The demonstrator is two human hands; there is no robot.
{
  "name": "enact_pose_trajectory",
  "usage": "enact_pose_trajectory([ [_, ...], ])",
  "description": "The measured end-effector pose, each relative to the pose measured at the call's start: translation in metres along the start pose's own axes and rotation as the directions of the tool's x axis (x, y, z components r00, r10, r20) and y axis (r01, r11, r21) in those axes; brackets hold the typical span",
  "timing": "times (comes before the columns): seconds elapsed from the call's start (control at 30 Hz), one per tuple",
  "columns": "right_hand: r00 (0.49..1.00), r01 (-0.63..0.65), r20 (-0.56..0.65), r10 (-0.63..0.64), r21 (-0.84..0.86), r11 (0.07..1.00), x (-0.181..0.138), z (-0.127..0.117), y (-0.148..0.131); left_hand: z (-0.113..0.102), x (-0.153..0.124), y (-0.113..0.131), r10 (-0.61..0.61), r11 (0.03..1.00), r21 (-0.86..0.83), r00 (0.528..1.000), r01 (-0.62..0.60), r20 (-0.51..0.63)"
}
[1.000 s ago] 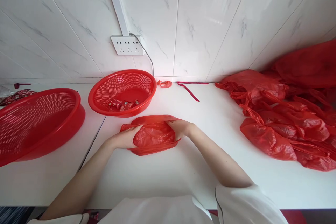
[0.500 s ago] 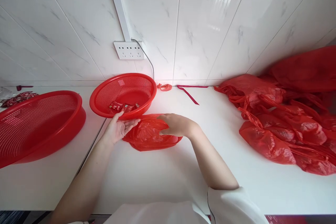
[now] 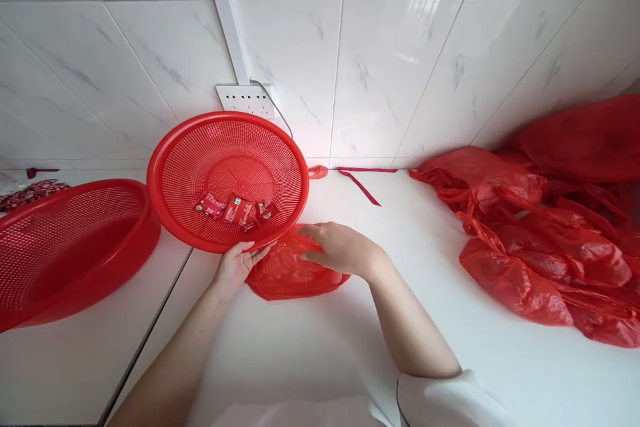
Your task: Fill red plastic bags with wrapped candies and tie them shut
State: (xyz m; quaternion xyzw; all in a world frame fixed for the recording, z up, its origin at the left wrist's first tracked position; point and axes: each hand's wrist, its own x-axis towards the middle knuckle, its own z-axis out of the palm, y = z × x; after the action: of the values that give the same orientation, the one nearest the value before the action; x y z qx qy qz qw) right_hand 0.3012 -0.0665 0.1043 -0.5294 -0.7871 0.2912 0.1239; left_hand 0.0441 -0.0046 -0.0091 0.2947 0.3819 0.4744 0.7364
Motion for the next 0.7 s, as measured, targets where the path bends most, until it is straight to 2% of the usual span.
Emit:
enact_pose_trajectory([
  [0.13,0.992,0.079,-0.102,-0.08,-0.018,0.997,0.011,0.004,0.005,0.005,-0.003,-0.004,-0.009,1.0,0.016,0.998,0.008,0.068],
  [0.23,0.961,0.119,-0.228,-0.158,-0.175,0.977,0.026,0.013,0.005,0.011,-0.007,-0.006,-0.03,0.999,0.028,0.989,0.027,0.144],
  [0.3,0.939,0.139,-0.268,-0.213,-0.27,0.953,0.036,0.022,0.007,0.015,-0.011,-0.008,-0.052,0.998,0.046,0.98,0.044,0.193],
  [0.4,0.917,0.156,-0.303,-0.259,-0.326,0.932,0.05,0.04,0.011,0.023,-0.019,-0.012,-0.102,0.994,0.066,0.961,0.088,0.256],
  [0.53,0.915,0.071,-0.354,-0.195,-0.334,0.94,0.058,0.056,0.017,0.032,-0.029,-0.02,-0.133,0.989,0.097,0.942,0.108,0.308],
  [0.7,0.952,-0.02,-0.3,-0.057,-0.247,0.969,0.06,0.055,0.022,0.036,-0.033,-0.027,-0.127,0.987,0.13,0.942,0.091,0.309],
])
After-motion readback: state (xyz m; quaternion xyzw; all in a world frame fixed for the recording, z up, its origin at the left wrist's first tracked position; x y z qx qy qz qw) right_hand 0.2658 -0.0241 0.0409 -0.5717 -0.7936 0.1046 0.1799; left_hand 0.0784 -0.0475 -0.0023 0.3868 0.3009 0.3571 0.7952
